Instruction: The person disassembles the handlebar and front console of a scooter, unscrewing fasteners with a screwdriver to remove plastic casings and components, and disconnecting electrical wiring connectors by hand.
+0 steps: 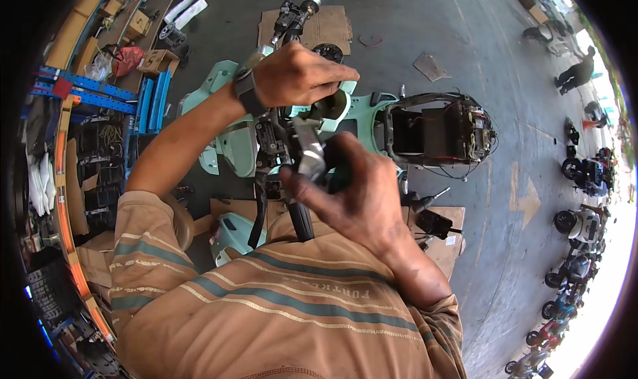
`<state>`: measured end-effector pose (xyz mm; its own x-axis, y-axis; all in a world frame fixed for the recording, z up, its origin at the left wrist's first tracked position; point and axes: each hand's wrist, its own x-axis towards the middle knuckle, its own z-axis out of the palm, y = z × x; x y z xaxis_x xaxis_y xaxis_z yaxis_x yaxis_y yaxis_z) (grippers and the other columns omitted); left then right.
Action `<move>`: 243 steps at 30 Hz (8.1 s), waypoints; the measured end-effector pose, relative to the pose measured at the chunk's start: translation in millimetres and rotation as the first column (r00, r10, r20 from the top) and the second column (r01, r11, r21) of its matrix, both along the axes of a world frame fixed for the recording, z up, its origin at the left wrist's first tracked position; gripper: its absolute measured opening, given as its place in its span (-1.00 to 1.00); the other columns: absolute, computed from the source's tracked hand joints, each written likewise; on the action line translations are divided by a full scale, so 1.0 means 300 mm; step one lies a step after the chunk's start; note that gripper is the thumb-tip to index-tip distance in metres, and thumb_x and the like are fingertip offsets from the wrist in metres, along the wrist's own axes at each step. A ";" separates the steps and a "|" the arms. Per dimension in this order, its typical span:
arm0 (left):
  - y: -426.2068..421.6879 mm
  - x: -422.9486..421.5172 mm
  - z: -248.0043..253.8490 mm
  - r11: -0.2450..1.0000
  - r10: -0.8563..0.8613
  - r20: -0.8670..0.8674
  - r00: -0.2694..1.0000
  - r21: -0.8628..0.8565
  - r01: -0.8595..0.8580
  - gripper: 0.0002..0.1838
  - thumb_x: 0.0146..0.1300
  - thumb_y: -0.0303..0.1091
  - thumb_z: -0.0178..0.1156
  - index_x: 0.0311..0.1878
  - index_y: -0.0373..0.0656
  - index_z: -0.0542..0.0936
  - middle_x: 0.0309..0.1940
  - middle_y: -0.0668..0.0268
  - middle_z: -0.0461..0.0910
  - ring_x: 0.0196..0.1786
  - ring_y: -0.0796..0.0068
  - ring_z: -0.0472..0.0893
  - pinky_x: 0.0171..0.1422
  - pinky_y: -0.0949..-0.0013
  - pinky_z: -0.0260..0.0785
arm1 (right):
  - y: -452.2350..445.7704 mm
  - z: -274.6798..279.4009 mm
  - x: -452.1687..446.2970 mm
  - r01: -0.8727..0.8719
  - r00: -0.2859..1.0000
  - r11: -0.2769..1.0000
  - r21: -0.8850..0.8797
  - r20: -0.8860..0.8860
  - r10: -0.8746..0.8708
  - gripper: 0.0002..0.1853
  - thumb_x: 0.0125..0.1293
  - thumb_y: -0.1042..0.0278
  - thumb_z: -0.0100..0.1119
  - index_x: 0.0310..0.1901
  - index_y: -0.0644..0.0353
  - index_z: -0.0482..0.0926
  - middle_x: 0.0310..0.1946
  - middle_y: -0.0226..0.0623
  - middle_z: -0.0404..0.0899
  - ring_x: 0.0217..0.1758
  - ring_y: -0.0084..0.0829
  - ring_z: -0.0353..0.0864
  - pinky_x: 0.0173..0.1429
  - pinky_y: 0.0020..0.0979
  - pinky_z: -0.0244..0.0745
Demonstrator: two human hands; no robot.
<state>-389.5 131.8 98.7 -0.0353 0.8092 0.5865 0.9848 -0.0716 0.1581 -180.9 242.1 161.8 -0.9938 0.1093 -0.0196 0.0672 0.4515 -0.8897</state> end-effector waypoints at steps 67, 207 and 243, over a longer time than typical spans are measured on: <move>0.210 0.759 -0.168 0.650 0.613 0.115 0.782 -0.637 -0.415 -0.84 0.27 -0.18 0.11 -0.15 0.30 0.65 0.30 0.46 0.50 0.43 0.29 0.40 0.54 -0.23 0.14 | 0.771 -0.730 -0.799 -0.146 0.594 0.693 -0.706 0.498 0.632 -0.86 0.21 0.25 0.12 -0.32 0.12 0.57 -0.52 -0.43 0.51 -0.60 -0.54 0.47 -0.51 -0.51 0.41; 0.206 -0.242 -0.206 0.684 -0.173 0.979 -0.111 0.038 -0.728 0.00 0.32 0.57 -0.46 0.34 -0.16 0.43 0.15 0.16 0.61 0.16 0.33 0.65 0.30 0.17 0.53 | 0.489 0.062 -0.462 -0.360 0.476 0.826 -0.433 -0.847 -0.236 -0.74 0.41 0.13 0.20 -0.28 0.06 0.37 -0.35 -0.36 0.29 -0.32 -0.37 0.40 -0.30 -0.30 0.40; 0.204 -0.242 -0.215 0.655 -0.053 0.996 -0.070 -0.018 -0.756 -0.12 0.35 0.52 -0.24 0.26 -0.16 0.44 0.04 0.23 0.62 0.06 0.46 0.67 0.23 0.32 0.55 | 0.474 0.055 -0.483 -0.433 0.410 0.816 -0.384 -0.890 -0.201 -0.84 0.47 0.22 0.06 -0.15 0.12 0.47 -0.32 -0.30 0.33 -0.31 -0.34 0.37 -0.27 -0.26 0.37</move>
